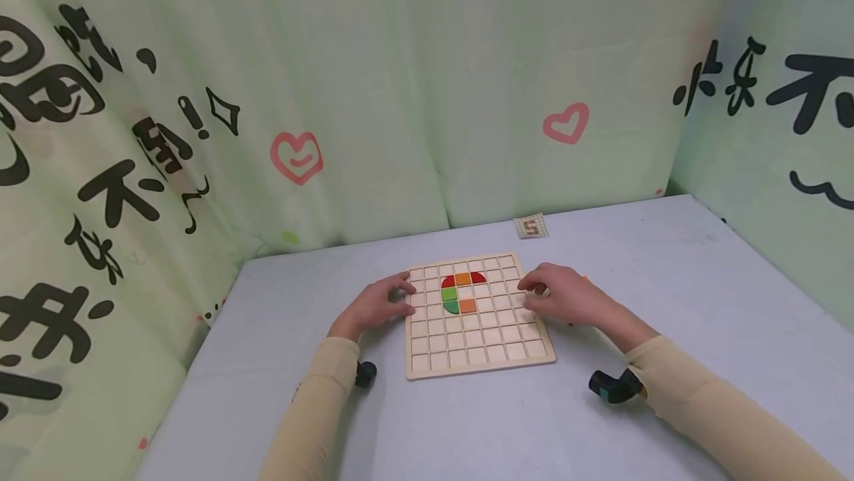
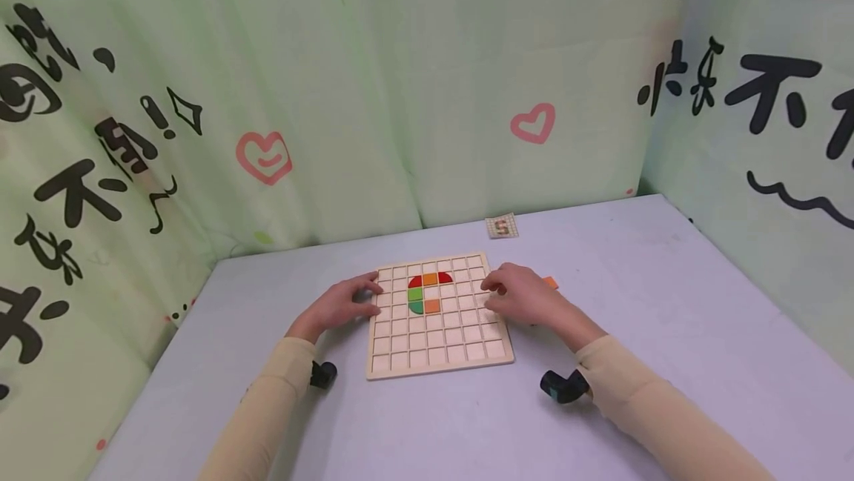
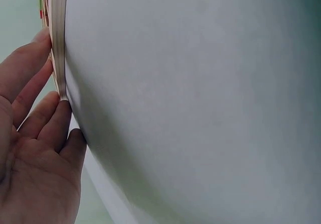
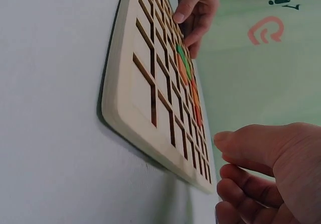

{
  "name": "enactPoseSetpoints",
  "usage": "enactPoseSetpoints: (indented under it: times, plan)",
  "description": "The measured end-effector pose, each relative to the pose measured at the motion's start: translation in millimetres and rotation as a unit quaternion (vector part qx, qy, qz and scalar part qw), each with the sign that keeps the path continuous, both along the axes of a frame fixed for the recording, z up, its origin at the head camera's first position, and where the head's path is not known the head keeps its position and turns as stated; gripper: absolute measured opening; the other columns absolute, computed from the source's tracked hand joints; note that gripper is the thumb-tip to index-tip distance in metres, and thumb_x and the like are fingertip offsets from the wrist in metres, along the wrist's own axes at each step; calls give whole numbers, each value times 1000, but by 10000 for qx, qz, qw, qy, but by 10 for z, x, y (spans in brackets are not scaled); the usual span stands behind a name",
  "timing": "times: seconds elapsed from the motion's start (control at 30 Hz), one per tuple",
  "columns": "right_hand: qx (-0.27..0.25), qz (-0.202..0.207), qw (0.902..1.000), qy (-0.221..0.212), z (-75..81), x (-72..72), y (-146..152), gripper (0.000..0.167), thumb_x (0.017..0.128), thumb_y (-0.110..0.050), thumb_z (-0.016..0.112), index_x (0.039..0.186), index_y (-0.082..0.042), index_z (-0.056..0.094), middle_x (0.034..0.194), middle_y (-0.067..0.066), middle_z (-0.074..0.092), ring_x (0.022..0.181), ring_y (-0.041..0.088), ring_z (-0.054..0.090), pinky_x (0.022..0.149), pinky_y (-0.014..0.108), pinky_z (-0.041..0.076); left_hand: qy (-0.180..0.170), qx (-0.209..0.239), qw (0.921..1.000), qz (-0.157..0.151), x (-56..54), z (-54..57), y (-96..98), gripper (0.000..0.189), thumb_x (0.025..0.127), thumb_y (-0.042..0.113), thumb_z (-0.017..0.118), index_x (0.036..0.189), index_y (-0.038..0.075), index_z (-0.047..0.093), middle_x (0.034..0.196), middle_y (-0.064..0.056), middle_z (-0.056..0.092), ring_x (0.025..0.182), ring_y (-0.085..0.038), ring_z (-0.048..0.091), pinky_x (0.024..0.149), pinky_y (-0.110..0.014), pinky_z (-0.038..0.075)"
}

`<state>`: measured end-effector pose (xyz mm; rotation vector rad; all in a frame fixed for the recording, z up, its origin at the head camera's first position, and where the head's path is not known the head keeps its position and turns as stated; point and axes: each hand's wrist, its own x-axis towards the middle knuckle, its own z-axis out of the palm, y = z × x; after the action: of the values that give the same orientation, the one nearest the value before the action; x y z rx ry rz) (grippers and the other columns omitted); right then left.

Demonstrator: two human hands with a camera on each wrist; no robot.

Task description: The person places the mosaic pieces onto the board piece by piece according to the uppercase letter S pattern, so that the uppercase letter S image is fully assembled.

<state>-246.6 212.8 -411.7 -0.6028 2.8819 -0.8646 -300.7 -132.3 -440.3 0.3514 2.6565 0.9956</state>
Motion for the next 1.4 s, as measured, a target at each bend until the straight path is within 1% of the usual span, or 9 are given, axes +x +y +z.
enactPoseSetpoints:
  times: [0.13, 0.2, 0.27, 0.43, 0.57, 0.83, 1.07, 1.2, 1.4]
  plan:
    - [-60, -272, 9995, -153, 19, 7, 191, 31, 88, -17, 68, 115, -1, 66, 105, 8, 62, 94, 24, 58, 68, 33, 52, 28, 5, 10000, -24, -5, 12, 1, 30, 85, 17, 76, 114, 16, 67, 155, 0, 37, 146, -25, 26, 118, -45, 24]
    - [8, -391, 9992, -129, 23, -4, 284, 32, 89, -18, 69, 115, -1, 66, 105, 9, 63, 94, 24, 58, 75, 35, 51, 15, 1, 10000, -19, -5, 18, 6, 30, 85, 18, 76, 114, 16, 67, 155, 1, 37, 146, -25, 25, 118, -45, 24]
    - [42, -511, 9986, -140, 23, -21, 374, 33, 89, -18, 68, 116, 0, 66, 106, 11, 63, 94, 25, 58, 76, 37, 51, 0, 3, 10000, -10, -7, 22, 11, 31, 86, 18, 76, 115, 16, 67, 155, 1, 37, 146, -24, 25, 118, -45, 24]
    - [90, -727, 9972, -155, 3, -59, 567, 32, 88, -15, 67, 115, 3, 65, 100, 10, 63, 90, 24, 58, 76, 38, 51, -7, -16, 10000, 7, -8, 29, 14, 31, 86, 18, 76, 116, 16, 67, 155, 1, 37, 146, -24, 25, 118, -45, 23]
    - [144, -803, 9965, -155, -55, -84, 686, 31, 88, -13, 68, 113, 6, 66, 97, 10, 64, 88, 24, 57, 76, 39, 52, -7, -43, 10000, -5, -13, 24, 10, 32, 86, 19, 76, 116, 16, 67, 155, 0, 37, 146, -25, 25, 118, -45, 24]
    - [299, -850, 9959, -40, -157, -120, 837, 28, 83, -5, 64, 109, 7, 66, 98, 15, 66, 84, 25, 55, 74, 38, 51, -27, -39, 10000, -1, -15, 9, 12, 32, 85, 19, 77, 116, 16, 67, 155, 0, 37, 146, -25, 25, 117, -46, 24]
    - [346, -630, 9964, -453, -107, -108, 856, 28, 83, -4, 67, 109, 7, 64, 97, 13, 64, 87, 27, 56, 78, 43, 53, -3, -24, 10000, 18, -13, 8, 11, 32, 86, 18, 76, 116, 16, 67, 155, 0, 37, 146, -25, 25, 118, -45, 24]
    - [322, -552, 9955, -697, -83, -92, 844, 26, 82, -4, 70, 105, 4, 63, 93, 10, 62, 84, 25, 54, 74, 38, 53, -4, -10, 10000, 13, -23, -1, 8, 30, 85, 18, 77, 114, 16, 67, 155, -1, 38, 146, -26, 26, 118, -45, 24]
    - [380, -608, 9953, -650, -111, -79, 838, 21, 84, -4, 69, 102, 1, 63, 91, 7, 62, 83, 22, 54, 73, 36, 52, -19, -18, 10000, -18, -11, 9, 9, 31, 85, 18, 77, 114, 15, 67, 155, -2, 38, 146, -26, 26, 118, -45, 24]
